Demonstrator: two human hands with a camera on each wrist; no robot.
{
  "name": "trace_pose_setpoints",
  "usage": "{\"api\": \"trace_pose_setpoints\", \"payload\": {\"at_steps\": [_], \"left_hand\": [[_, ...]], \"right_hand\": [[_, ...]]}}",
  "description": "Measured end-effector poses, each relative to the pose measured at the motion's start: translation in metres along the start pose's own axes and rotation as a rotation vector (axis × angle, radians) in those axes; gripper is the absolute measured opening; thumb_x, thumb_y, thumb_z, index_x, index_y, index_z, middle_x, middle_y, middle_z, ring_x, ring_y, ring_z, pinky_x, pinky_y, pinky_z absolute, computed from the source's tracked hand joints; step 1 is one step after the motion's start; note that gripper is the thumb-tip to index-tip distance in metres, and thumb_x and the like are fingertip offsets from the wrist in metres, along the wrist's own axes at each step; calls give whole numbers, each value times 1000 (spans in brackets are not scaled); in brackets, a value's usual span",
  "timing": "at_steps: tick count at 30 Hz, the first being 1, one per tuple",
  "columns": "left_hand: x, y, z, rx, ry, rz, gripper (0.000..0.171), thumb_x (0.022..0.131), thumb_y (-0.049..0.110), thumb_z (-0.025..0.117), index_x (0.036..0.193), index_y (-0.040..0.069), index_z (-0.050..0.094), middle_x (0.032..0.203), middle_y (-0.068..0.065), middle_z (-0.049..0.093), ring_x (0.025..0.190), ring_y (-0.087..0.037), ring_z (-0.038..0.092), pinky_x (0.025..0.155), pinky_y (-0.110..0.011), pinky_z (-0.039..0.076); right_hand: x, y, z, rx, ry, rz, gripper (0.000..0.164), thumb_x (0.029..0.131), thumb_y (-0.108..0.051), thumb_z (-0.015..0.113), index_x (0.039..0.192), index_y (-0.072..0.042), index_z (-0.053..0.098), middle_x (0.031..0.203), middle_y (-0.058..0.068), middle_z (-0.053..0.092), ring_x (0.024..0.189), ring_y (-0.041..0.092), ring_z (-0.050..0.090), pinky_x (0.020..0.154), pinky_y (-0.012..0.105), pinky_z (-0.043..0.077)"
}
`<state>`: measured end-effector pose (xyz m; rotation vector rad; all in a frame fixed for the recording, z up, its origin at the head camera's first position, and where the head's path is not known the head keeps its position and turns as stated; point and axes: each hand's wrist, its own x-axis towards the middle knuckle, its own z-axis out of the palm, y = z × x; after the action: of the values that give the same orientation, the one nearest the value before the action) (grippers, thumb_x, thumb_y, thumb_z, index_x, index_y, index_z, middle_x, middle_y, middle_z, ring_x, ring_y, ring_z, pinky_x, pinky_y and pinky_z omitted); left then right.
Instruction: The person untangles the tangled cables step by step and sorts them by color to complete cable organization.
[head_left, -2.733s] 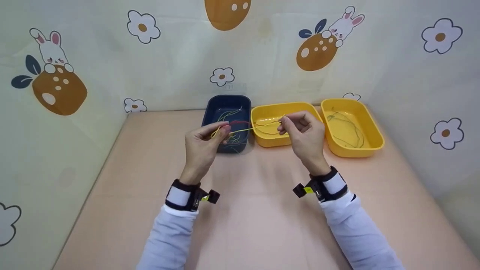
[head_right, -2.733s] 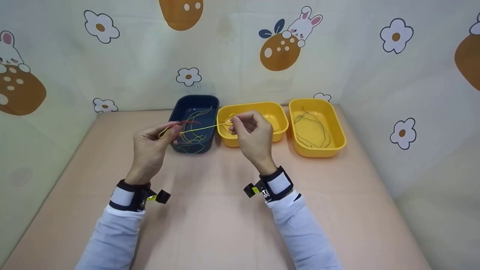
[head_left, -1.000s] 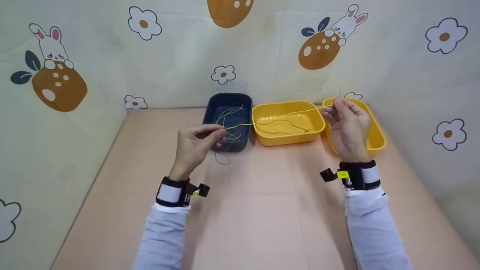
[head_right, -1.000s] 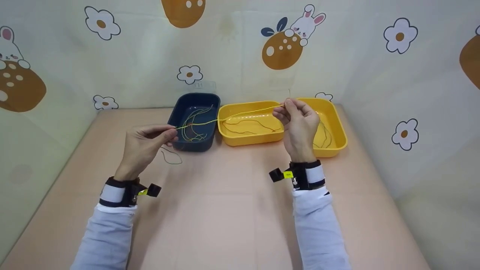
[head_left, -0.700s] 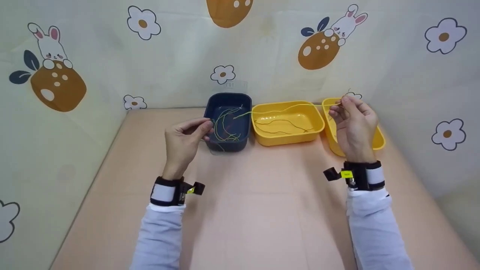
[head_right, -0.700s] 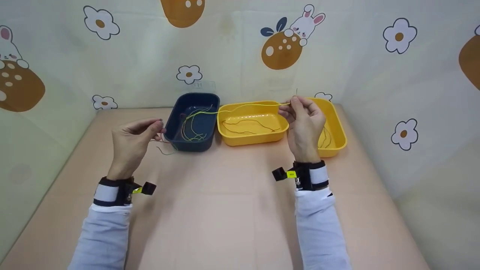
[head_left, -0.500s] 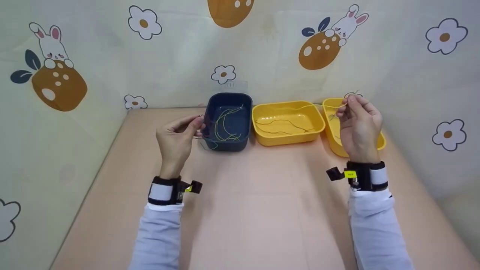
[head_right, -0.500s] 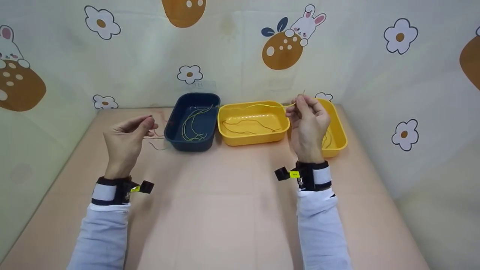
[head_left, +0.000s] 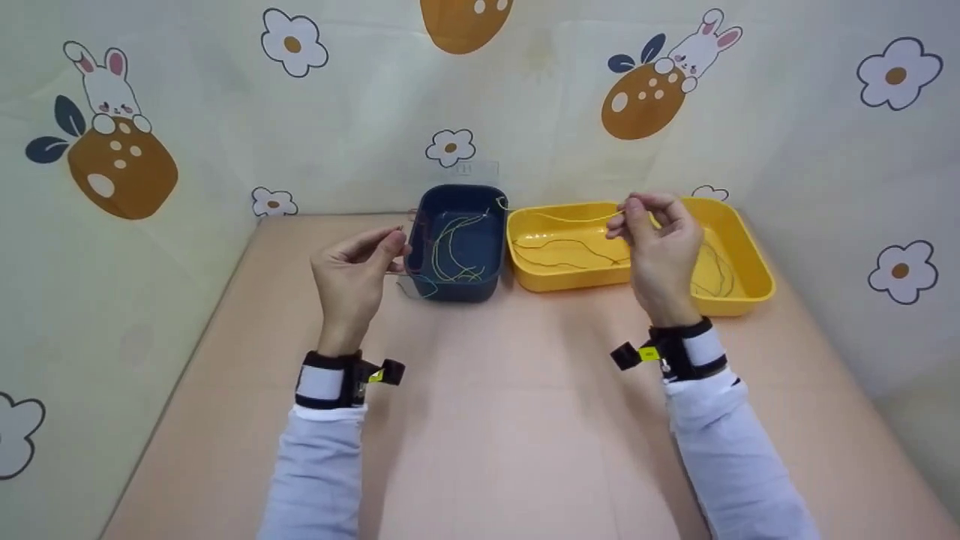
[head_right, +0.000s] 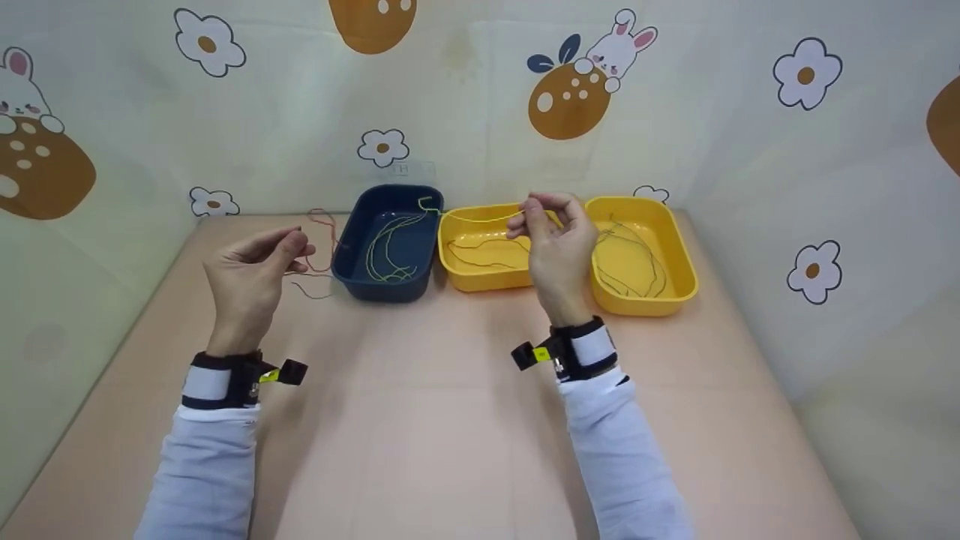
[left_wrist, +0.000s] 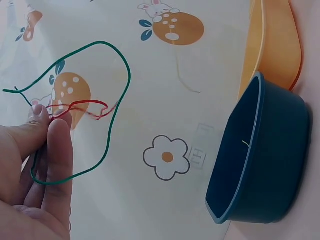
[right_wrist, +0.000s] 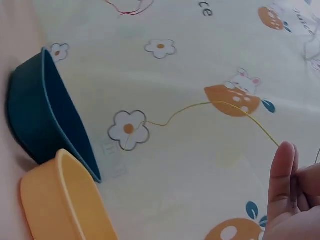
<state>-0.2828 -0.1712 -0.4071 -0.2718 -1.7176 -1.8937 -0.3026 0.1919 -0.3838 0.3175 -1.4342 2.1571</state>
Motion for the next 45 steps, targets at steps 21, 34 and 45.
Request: {"api": "trace_pose_setpoints", "payload": {"at_steps": [21, 34, 45], "left_hand": [[-8, 2, 16, -82, -150, -21, 12, 98, -9, 82, 110, -12, 83, 92, -19, 86, 78, -15, 83, 65, -27, 67], [-13, -2, 26, -32, -261, -27, 9, 101, -5, 80, 108, -8, 82, 92, -8, 87, 77, -17, 84, 54, -22, 59], [-14, -4, 30, -25, -291, -37, 13, 104, -2, 78, 112, -11, 79, 95, -11, 87, 83, -17, 86, 49, -20, 53]], "right_hand": [[-19, 91, 95, -775, -623, 229, 20, 109, 0, 69, 126, 6, 76, 123, 22, 80, 112, 34, 81, 102, 40, 69], [-40, 53, 74, -343, -744, 330, 30, 114, -17, 66, 134, 4, 74, 125, 18, 81, 111, 20, 79, 96, 25, 61], [-44, 45, 55, -385, -638, 297, 12, 112, -8, 70, 114, 1, 77, 98, 1, 80, 93, 28, 75, 91, 29, 66]]}}
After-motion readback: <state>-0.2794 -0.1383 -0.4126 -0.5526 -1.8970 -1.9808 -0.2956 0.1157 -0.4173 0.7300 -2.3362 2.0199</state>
